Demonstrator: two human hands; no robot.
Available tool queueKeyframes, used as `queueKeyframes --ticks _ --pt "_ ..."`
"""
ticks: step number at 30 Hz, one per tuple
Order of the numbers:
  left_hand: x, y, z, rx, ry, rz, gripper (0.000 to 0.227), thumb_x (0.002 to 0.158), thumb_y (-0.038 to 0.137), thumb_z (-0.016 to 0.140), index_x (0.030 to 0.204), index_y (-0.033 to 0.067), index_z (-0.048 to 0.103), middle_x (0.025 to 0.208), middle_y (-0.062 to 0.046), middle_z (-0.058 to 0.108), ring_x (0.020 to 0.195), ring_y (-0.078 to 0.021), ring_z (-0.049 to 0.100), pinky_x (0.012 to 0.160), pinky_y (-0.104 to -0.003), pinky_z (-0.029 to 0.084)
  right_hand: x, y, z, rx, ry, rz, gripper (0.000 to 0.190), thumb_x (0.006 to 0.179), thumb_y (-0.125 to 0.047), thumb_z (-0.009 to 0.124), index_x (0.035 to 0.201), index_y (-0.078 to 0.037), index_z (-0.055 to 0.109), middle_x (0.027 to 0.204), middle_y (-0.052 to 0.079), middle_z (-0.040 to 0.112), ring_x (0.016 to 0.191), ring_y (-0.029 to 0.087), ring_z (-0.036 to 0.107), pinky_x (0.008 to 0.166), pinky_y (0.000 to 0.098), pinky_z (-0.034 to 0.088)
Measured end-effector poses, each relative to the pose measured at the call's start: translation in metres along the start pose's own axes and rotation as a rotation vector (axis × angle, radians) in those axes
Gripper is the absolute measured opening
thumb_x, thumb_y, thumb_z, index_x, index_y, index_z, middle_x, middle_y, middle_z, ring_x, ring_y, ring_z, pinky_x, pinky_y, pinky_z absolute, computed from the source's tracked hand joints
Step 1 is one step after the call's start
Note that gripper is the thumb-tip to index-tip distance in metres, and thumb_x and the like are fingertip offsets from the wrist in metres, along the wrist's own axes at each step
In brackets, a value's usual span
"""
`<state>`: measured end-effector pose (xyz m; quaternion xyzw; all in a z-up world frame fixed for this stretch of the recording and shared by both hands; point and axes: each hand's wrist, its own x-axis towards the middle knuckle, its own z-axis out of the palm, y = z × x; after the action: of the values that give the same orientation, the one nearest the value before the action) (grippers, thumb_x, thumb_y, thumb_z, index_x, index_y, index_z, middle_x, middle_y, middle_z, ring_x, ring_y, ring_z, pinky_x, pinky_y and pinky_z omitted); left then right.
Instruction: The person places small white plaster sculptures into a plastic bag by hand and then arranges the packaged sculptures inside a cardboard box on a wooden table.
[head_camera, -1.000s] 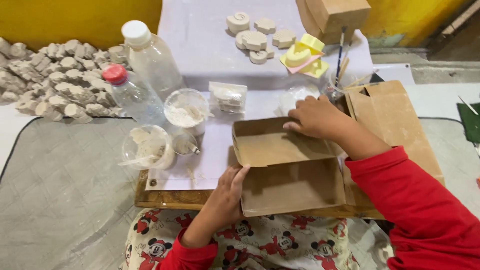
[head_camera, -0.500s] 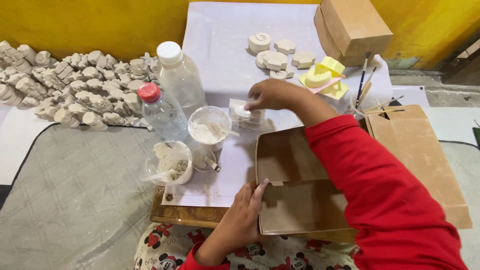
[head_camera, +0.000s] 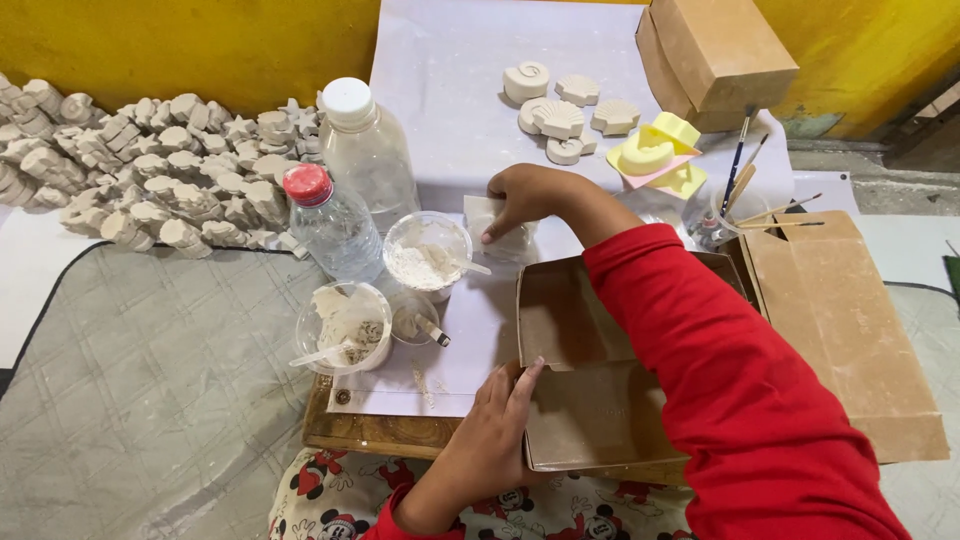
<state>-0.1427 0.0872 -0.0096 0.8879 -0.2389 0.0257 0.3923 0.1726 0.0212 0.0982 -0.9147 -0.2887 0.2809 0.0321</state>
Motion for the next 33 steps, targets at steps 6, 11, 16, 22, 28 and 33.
queueKeyframes --ticks 6,11,16,22,28,33 --pt "0.001 0.001 0.000 0.009 -0.078 -0.077 0.124 0.075 0.038 0.092 0.159 0.0000 0.010 0.137 -0.034 0.037 0.134 -0.0520 0.032 0.116 -0.057 0.026 -0.036 0.002 -0.020 0.157 0.117 -0.039 0.060 0.074 -0.057 0.082 0.105 -0.008 0.064 0.097 0.008 0.066 0.087 0.024 0.056 0.072 0.0369 0.038" --pt "-0.003 -0.003 0.005 0.079 -0.072 -0.031 0.129 0.070 0.056 0.090 0.154 -0.0037 0.012 0.151 -0.036 0.028 0.141 -0.0534 0.025 0.118 -0.060 0.019 -0.144 0.003 -0.054 0.459 0.371 -0.052 0.045 0.081 -0.048 0.084 0.082 -0.016 0.052 0.076 -0.002 0.054 0.069 0.012 0.048 0.061 0.0282 0.033" --pt "0.006 0.012 -0.012 -0.084 -0.073 -0.099 0.132 0.063 0.041 0.098 0.157 0.0035 0.014 0.140 -0.022 0.037 0.128 -0.0418 0.038 0.110 -0.055 0.036 -0.247 -0.026 -0.029 0.554 0.141 0.257 0.028 0.085 -0.031 0.081 0.099 -0.012 0.067 0.080 0.003 0.064 0.066 0.017 0.054 0.066 0.0295 0.042" --pt "0.007 0.010 -0.005 -0.011 -0.193 -0.202 0.154 0.061 0.055 0.101 0.160 0.0095 -0.007 0.164 -0.026 -0.023 0.154 -0.0454 -0.003 0.123 -0.054 0.012 -0.263 -0.017 0.078 0.801 -0.304 0.532 0.034 0.087 -0.017 0.078 0.120 -0.012 0.071 0.114 0.005 0.080 0.097 0.017 0.075 0.087 0.0286 0.060" --pt "0.002 0.002 0.007 0.038 -0.093 -0.105 0.151 0.061 0.052 0.101 0.159 0.0011 -0.002 0.161 -0.032 0.014 0.147 -0.0497 0.019 0.118 -0.058 0.025 -0.246 -0.012 0.131 0.959 -0.164 0.559 0.047 0.085 -0.025 0.077 0.128 -0.009 0.068 0.126 0.008 0.077 0.107 0.023 0.074 0.091 0.0327 0.057" --pt "-0.002 -0.004 0.013 0.094 -0.123 -0.100 0.146 0.068 0.048 0.099 0.159 0.0019 -0.005 0.160 -0.029 0.011 0.145 -0.0535 0.017 0.121 -0.061 0.020 -0.222 -0.012 0.163 0.987 -0.078 0.578 0.042 0.080 -0.034 0.082 0.113 -0.008 0.072 0.116 0.009 0.077 0.106 0.024 0.071 0.095 0.0375 0.054"
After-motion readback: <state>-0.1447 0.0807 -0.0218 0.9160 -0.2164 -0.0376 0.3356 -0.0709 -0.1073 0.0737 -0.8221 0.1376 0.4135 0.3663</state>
